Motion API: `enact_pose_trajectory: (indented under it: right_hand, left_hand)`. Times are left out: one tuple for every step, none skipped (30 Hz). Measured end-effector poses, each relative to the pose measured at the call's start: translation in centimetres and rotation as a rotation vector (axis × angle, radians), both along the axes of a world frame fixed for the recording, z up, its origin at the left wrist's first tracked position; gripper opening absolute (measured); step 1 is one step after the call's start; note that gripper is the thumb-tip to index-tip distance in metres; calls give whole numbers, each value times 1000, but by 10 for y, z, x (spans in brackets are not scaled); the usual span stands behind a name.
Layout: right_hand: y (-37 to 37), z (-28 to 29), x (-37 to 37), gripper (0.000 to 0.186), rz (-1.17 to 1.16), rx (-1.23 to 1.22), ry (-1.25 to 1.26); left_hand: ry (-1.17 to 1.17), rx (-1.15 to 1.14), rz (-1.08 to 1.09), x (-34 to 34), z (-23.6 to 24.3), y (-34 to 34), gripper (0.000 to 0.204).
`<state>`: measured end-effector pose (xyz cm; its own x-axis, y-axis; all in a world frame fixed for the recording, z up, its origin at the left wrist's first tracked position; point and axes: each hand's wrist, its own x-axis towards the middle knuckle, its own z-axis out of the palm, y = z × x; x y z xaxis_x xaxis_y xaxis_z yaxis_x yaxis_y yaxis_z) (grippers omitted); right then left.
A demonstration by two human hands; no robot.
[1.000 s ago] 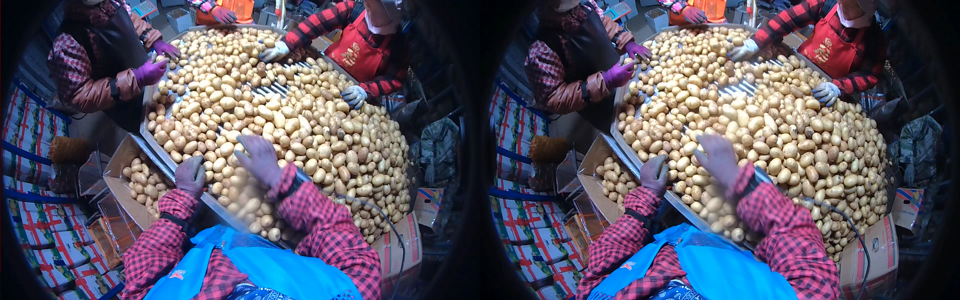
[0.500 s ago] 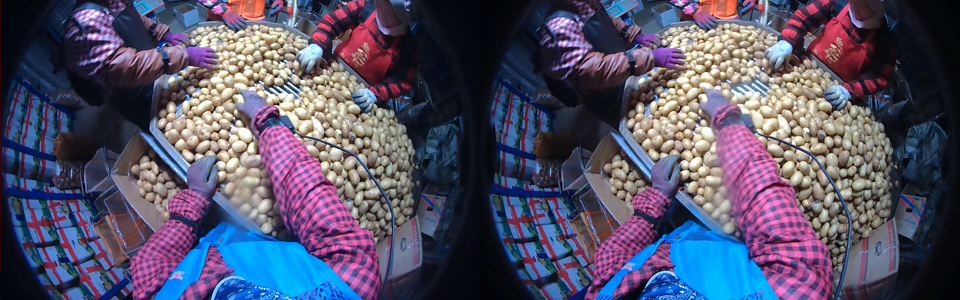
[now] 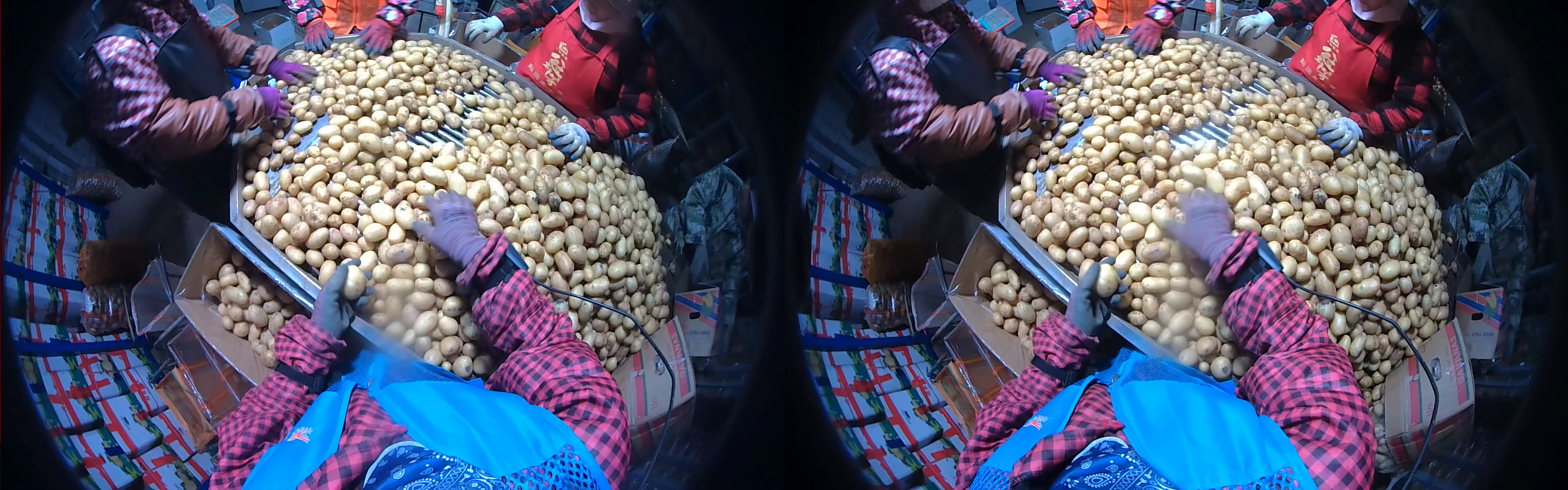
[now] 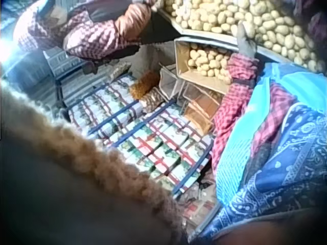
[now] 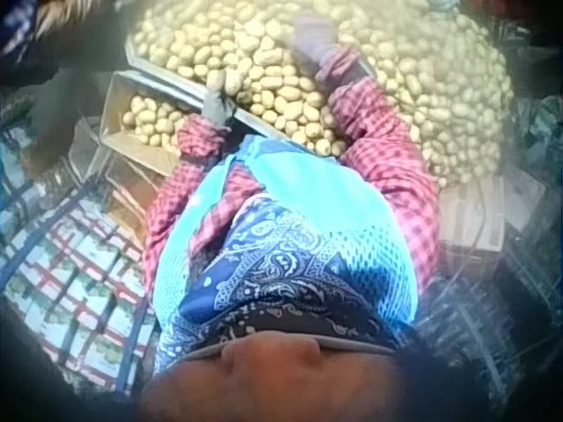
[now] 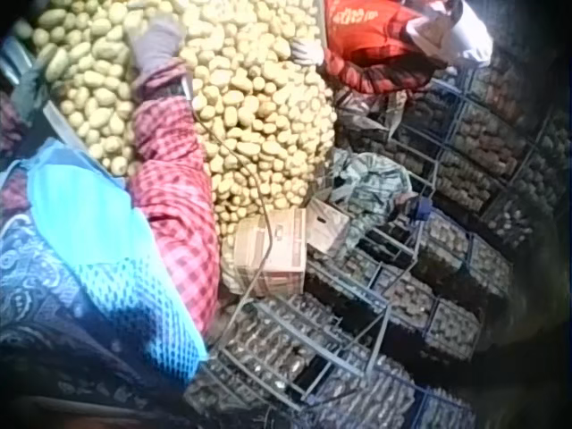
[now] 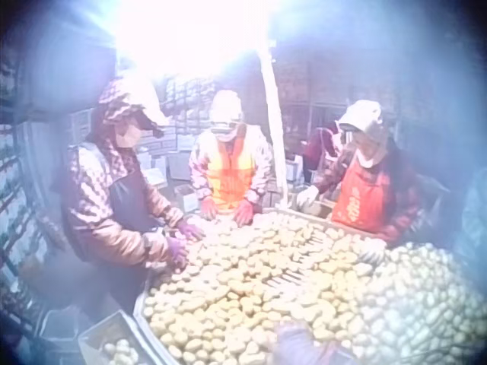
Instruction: Sorting potatoes on a conveyor or table and placing them into boxes for shipment.
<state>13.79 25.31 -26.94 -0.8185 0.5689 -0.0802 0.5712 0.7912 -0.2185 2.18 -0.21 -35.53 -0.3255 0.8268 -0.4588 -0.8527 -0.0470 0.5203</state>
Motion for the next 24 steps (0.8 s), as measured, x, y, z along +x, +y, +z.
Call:
enact_pose_trajectory:
  right_hand:
    - [17,-19,15,52,-28,166,-24]
    - [24,-30,16,48,-37,325,-43]
    - [31,-43,15,48,-49,320,-41]
    - [31,-50,6,53,-54,326,-61]
    - [30,-53,-5,58,-65,332,-84]
    - [33,-53,-17,58,-77,321,-85]
    - [38,-43,-39,63,-118,100,-145]
    - [47,-38,-55,68,-160,-118,-210]
    - [66,-40,-67,74,-226,-221,-234]
    - [83,-45,-79,80,-282,-324,-252]
    - [96,-53,-85,88,-327,-293,-255]
    - [112,-59,-92,92,-332,-210,-300]
    - [107,-54,-109,93,-313,-164,-323]
    - [104,-47,-114,94,-311,-113,-354]
    - [107,-47,-120,93,-313,-100,-319]
    - [105,-49,-126,93,-313,-111,-322]
    - [103,-53,-133,87,-240,-53,-329]
    - [97,-57,-138,81,-171,7,-337]
    - [88,-84,-139,74,-293,336,-113]
    - [73,-92,-138,72,-334,373,49]
    - [56,-62,-149,68,-190,-83,-43]
    - [26,-51,-141,60,-19,111,-1]
    - [4,-40,-136,62,207,84,-107]
    - [-22,-39,-126,56,298,-38,-91]
  left_hand:
    - [179,-65,-55,10,12,12,51]
    - [750,-157,-183,10,12,17,52]
    - [1103,-160,-233,10,13,20,53]
    - [1456,-163,-284,11,17,22,53]
    - [1401,-184,-294,12,20,25,52]
    - [1403,-185,-313,10,16,25,52]
    - [1321,-228,-274,7,11,20,52]
    - [1235,-265,-237,7,6,17,52]
    - [1213,-261,-232,10,9,20,51]
    - [1218,-261,-241,11,9,21,51]
    - [1247,-237,-255,12,9,24,51]
    - [1276,-214,-268,15,8,28,51]
    - [1371,-183,-186,14,5,24,53]
    - [1393,-260,-338,13,17,24,52]
    - [1399,-248,-332,11,21,28,52]
    - [1399,-234,-329,13,24,28,52]
    - [1379,-219,-321,13,25,30,52]
    - [1358,-199,-313,14,25,31,51]
    - [1362,-202,-335,16,23,35,50]
    - [1363,-190,-341,16,20,37,50]
    - [1392,-234,-311,12,20,29,50]
    - [1415,-249,-290,13,19,26,50]
    - [1390,-247,-222,13,11,23,49]
    - [1391,-235,-225,10,2,21,49]
